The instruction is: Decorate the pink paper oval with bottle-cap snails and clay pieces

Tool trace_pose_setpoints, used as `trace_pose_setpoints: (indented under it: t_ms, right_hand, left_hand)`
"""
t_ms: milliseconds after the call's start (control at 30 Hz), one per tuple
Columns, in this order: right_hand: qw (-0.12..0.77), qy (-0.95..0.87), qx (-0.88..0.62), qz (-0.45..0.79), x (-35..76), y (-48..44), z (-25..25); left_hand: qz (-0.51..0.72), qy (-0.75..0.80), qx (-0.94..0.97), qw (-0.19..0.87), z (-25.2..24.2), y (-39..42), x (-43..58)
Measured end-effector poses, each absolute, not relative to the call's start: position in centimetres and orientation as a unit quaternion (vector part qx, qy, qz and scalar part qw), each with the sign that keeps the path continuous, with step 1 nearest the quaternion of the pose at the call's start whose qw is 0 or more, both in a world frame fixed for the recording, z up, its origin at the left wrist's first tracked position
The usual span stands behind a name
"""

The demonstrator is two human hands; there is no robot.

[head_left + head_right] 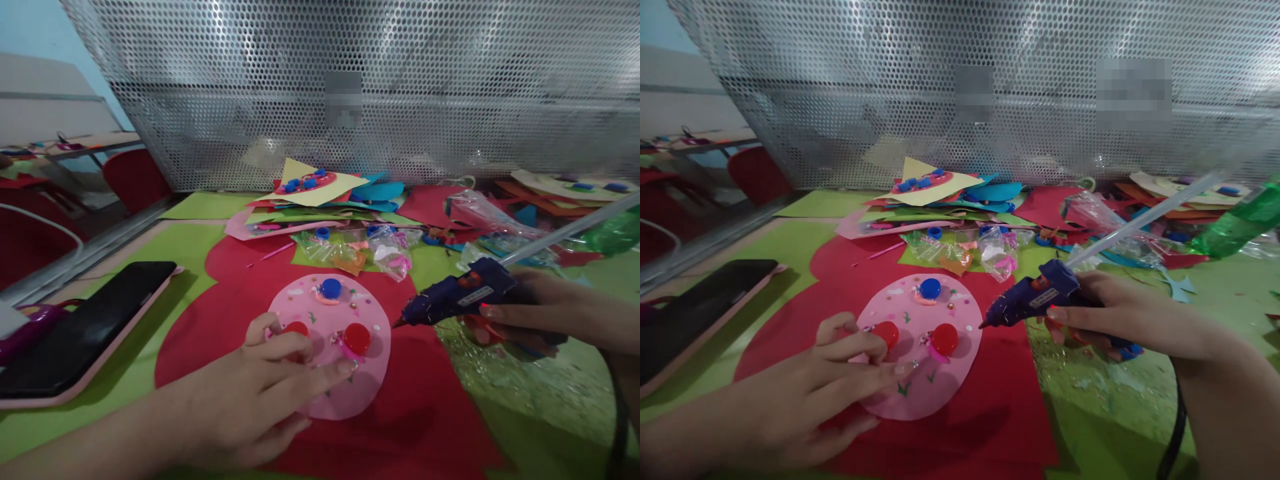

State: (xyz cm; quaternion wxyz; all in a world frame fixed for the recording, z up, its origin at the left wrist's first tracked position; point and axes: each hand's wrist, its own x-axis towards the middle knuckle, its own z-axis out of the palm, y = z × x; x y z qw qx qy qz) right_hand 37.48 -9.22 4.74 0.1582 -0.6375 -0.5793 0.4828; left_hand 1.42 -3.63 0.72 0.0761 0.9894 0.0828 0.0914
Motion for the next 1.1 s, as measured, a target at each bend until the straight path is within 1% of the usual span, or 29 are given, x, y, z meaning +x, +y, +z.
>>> trace_pose_setpoints:
  t_ms: [100, 367, 567, 733, 1100]
  right_hand:
    - [0.162, -0.573, -0.636, 0.491, 37.4, -9.2, 4.7]
    - [0.153, -0.576, -0.64, 0.485, 37.4, -9.4, 4.8]
    - [0.149, -0.575, -0.64, 0.488, 37.3, -9.2, 4.8]
    - [0.146, -0.572, -0.65, 0.479, 37.0, -9.2, 5.1]
    - [0.153, -0.569, -0.644, 0.488, 37.0, -9.3, 5.0]
  left_hand:
    - [0.058, 0.091, 0.991, 0.078, 1.0, -3.6, 1.5]
    - [0.1, 0.067, 0.988, 0.093, 1.8, -4.1, 1.9]
    - [0.096, 0.055, 0.991, 0.072, 2.1, -4.3, 2.1]
    - [0.068, 0.064, 0.992, 0.087, 2.1, -4.3, 2.2]
    - [0.09, 0.056, 0.994, 0.039, 1.5, -4.5, 2.2]
